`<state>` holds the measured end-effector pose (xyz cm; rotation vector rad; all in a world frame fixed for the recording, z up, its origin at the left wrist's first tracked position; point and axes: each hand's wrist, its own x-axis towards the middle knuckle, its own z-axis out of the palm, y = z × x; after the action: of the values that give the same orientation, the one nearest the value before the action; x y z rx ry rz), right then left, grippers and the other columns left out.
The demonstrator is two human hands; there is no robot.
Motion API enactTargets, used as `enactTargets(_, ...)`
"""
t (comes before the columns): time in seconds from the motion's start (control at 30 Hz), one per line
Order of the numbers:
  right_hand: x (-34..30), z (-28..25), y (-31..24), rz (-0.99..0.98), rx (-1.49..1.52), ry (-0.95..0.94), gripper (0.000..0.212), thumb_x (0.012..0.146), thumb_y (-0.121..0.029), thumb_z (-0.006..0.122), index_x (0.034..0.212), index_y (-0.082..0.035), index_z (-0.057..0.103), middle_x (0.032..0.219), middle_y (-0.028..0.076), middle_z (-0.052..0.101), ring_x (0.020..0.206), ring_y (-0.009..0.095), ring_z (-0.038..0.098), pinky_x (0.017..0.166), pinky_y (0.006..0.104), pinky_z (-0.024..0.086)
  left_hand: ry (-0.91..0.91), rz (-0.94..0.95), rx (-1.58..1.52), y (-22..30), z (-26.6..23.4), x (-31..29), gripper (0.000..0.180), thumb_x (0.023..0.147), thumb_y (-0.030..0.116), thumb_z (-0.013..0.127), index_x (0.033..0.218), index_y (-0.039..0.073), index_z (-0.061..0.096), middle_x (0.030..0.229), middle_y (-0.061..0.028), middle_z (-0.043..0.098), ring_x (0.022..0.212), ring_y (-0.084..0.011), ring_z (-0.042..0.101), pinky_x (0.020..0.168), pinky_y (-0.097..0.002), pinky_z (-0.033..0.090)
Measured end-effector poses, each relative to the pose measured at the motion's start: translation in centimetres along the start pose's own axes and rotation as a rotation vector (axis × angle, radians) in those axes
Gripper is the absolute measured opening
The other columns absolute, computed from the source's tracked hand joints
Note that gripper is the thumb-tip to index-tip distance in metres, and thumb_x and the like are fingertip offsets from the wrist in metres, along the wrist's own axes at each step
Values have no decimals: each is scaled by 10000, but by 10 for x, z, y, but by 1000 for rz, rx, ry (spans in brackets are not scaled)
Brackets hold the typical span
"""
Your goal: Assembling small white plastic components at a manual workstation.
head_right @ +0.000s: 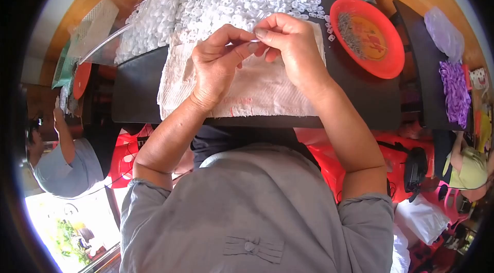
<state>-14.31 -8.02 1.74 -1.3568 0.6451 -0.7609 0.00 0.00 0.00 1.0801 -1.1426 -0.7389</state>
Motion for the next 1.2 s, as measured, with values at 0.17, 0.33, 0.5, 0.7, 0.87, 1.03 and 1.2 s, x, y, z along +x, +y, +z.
enactTargets(0.17,0,4,1,-48,29,20,109,917,-98,585,951,-5,631,814,29,632,700,111,608,580,223,418,5,-121,-81,6,-2,1,96,830,35,717,919,22,684,787,-10,671,685,-37,563,550,-182,427)
enactTargets(0.33,-6,7,-4,-12,-5,20,113,920,-103,582,947,-5,631,807,28,633,701,113,609,584,215,417,23,-122,-144,3,-2,-3,99,813,-4,720,902,21,683,781,-10,665,693,-44,564,578,-193,444)
enactTargets(0.5,-7,3,-5,53,19,-29,107,901,-83,584,957,-4,627,823,30,636,708,113,609,596,214,423,-39,186,151,-1,-6,-4,99,794,-85,689,854,-26,638,796,-87,682,754,-115,659,686,-234,540)
enactTargets(0.7,-5,3,-3,53,59,-31,98,896,-75,588,958,-10,625,829,28,635,722,103,598,610,218,425,8,-100,-129,10,-1,-7,101,793,-60,706,846,-3,642,784,-68,682,706,-95,635,626,-220,517)
enactTargets(0.87,-5,6,-1,-26,30,-11,84,905,-70,587,953,-13,624,833,23,633,722,95,590,615,219,426,57,-182,-139,6,-3,-2,110,817,7,716,907,0,653,768,-62,675,645,-68,580,518,-194,427)
enactTargets(1.03,-6,14,5,-112,-26,69,66,904,-64,596,941,-17,625,837,14,627,720,81,575,623,212,425,50,-340,-223,7,-5,1,118,841,51,707,908,-19,640,765,-92,671,608,-86,573,499,-196,413)
enactTargets(1.2,-7,19,12,-317,-234,152,76,903,-73,612,952,-18,629,847,3,622,734,63,561,633,202,434,60,-386,-245,9,-4,1,109,872,88,679,880,-11,634,760,-87,659,593,-105,578,492,-209,415)
